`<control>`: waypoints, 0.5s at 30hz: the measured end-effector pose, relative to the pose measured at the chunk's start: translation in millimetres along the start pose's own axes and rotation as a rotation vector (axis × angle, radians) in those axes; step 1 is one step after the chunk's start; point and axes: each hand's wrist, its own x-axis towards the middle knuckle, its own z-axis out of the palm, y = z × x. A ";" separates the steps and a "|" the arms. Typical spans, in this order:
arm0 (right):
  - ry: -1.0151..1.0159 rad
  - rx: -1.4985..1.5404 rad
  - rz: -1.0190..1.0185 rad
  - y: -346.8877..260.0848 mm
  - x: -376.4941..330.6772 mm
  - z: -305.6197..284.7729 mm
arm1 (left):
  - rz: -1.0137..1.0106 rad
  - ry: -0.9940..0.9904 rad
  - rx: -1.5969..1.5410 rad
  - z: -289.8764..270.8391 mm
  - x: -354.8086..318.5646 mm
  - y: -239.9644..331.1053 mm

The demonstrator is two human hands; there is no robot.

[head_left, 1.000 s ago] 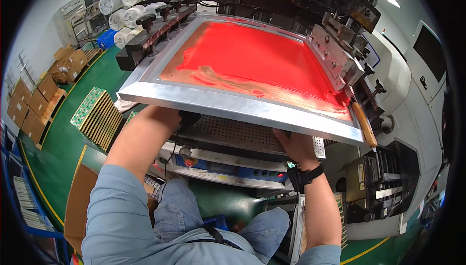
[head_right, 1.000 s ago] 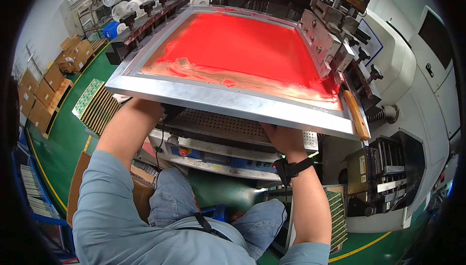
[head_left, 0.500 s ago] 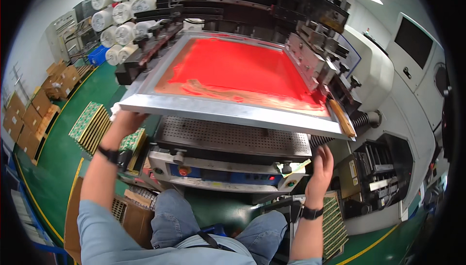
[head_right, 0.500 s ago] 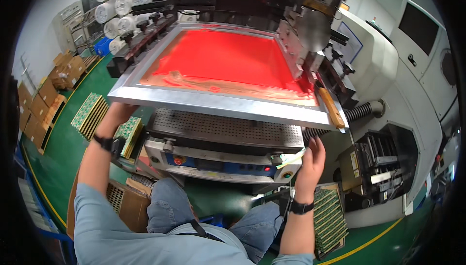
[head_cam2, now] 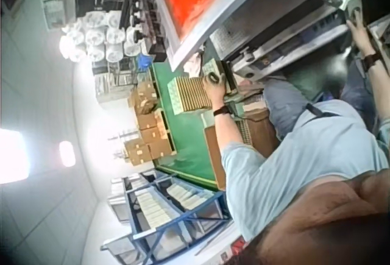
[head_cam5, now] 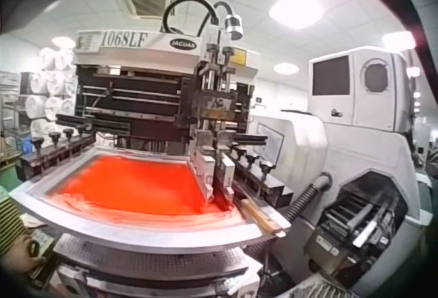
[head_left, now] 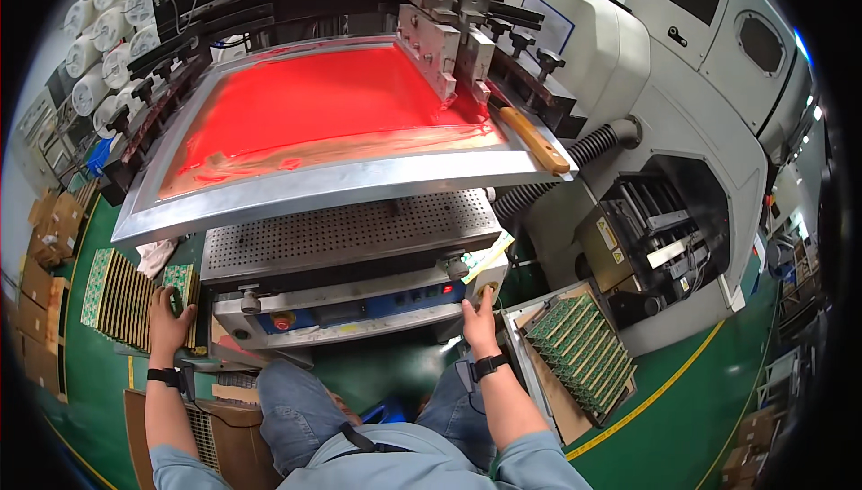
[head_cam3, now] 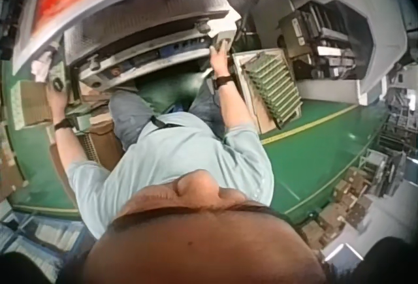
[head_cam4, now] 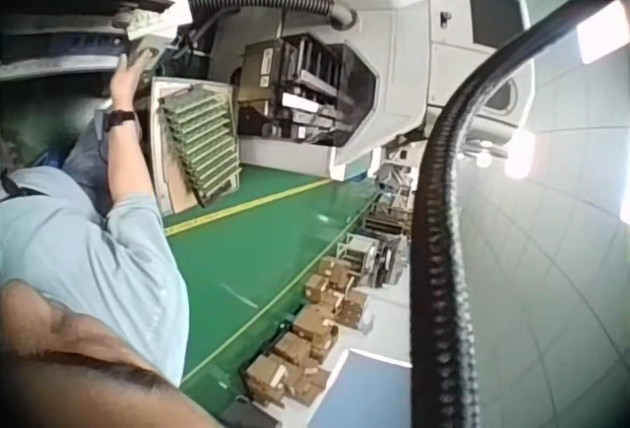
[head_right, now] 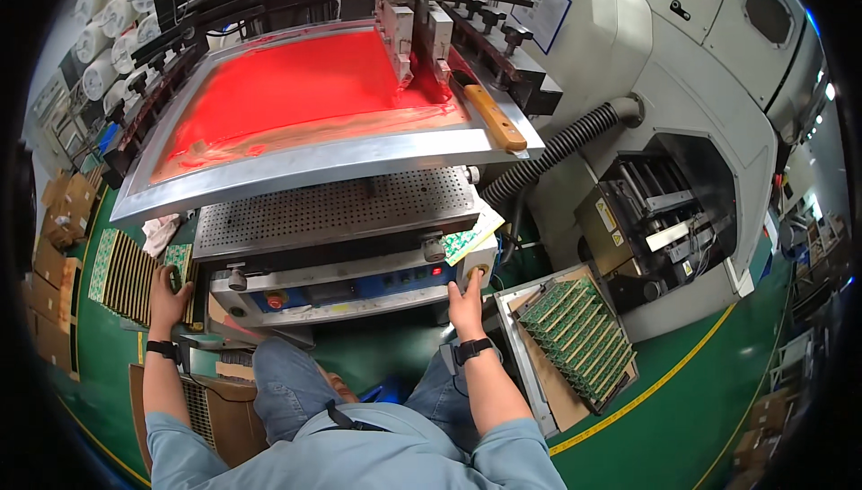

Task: Operating a screen printing machine and computer interface to process PCBs.

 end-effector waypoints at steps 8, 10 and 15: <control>0.008 0.502 0.151 -17.0 1.1 -23.7 | -0.024 0.002 0.034 -17.7 8.6 7.6; -0.162 0.683 0.322 -53.3 1.0 -36.9 | -0.027 -0.024 0.064 -44.0 16.8 4.5; -0.267 1.189 0.558 -159.9 0.4 -68.5 | -0.047 -0.062 0.102 -96.8 44.6 10.7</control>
